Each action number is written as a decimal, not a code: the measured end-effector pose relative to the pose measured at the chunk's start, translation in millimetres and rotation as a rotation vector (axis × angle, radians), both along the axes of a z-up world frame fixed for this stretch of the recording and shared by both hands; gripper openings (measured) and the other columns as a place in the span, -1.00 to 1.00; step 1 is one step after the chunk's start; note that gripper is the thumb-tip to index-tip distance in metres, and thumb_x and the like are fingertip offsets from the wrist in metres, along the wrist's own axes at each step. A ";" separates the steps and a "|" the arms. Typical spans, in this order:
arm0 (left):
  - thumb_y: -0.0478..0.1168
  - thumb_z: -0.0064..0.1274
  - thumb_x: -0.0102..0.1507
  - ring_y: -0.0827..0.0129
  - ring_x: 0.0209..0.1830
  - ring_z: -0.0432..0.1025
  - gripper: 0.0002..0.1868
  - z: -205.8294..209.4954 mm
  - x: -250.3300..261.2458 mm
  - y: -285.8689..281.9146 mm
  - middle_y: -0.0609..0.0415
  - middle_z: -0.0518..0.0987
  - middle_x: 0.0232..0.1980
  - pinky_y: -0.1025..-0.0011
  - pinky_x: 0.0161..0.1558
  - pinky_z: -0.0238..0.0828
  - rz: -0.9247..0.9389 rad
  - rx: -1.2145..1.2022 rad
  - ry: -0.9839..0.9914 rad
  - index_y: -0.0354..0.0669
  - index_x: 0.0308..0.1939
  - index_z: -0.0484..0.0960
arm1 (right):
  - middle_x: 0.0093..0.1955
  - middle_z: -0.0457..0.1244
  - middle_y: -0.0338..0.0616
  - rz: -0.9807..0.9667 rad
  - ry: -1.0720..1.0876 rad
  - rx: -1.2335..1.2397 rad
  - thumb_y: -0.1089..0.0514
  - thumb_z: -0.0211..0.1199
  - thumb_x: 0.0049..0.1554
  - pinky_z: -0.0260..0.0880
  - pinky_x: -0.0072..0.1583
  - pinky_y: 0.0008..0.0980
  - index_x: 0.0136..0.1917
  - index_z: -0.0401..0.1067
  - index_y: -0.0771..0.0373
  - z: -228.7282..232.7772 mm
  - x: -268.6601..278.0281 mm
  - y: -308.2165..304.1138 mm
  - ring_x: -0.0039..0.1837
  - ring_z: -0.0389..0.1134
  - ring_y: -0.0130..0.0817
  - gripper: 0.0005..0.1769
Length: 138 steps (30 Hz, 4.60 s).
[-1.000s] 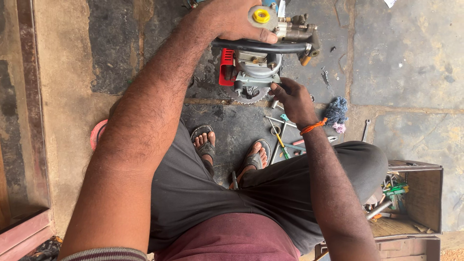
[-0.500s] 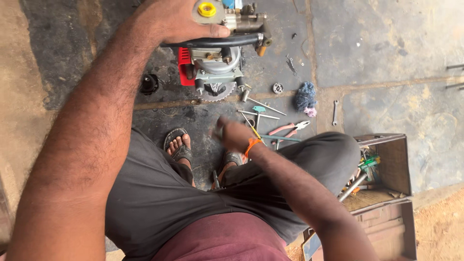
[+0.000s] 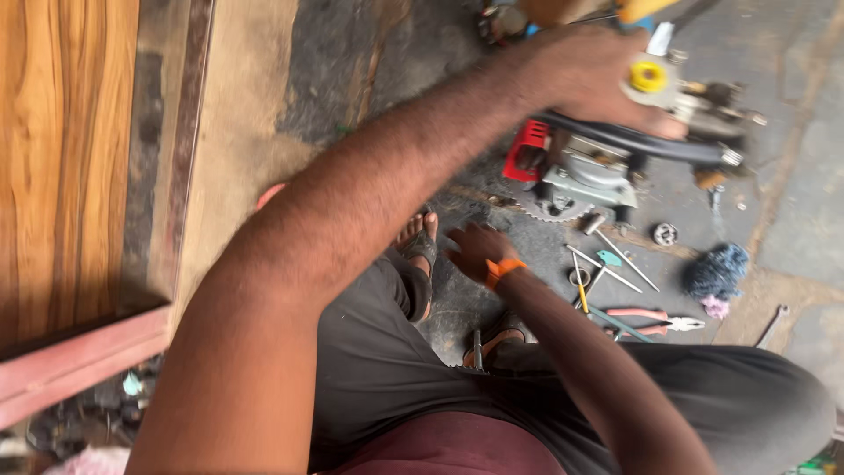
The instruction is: The person sits on the floor and repairs a small engine. They use a T-handle wrench to tighten bolts on the engine casing, then use a screwdriver to adjust internal components. Finally, they attach a carburetor assembly to the engine and secure it with the wrench.
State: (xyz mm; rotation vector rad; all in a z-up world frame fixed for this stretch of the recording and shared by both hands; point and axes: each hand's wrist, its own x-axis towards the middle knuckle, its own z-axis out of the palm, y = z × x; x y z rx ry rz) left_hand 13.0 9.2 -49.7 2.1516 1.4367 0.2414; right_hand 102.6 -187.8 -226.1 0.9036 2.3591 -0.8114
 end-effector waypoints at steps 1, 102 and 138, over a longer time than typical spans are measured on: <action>0.79 -0.01 0.01 0.08 0.06 0.56 0.30 -3.4 1.0 -4.3 -0.22 0.61 0.06 0.07 0.06 0.54 0.004 -0.043 -0.002 -0.29 0.36 0.33 | 0.42 0.22 0.06 0.035 0.103 0.010 -0.19 0.13 0.24 0.30 0.36 0.05 0.52 0.24 -0.06 -9.8 -21.5 -0.6 0.43 0.28 0.06 -0.38; 0.56 0.29 0.03 -0.03 -0.11 0.59 -0.01 12.8 -9.8 -20.1 -0.24 0.66 -0.09 0.04 -0.16 0.56 0.036 0.232 -0.052 -0.27 0.10 0.61 | -0.04 0.47 -0.06 -1.046 0.915 0.680 0.27 0.34 0.20 0.44 0.10 -0.31 0.06 0.56 0.34 117.2 123.2 87.3 0.01 0.51 -0.30 -0.84; 0.58 0.12 0.18 -0.04 -0.25 0.61 -0.03 11.0 -8.4 -19.5 -0.31 0.65 -0.20 0.05 -0.30 0.61 0.045 0.039 0.097 -0.27 0.19 0.59 | -0.06 0.38 -0.09 -1.371 1.047 0.148 0.32 0.29 0.20 0.54 -0.09 -0.33 0.00 0.38 0.36 110.0 113.5 93.4 -0.11 0.47 -0.37 -0.87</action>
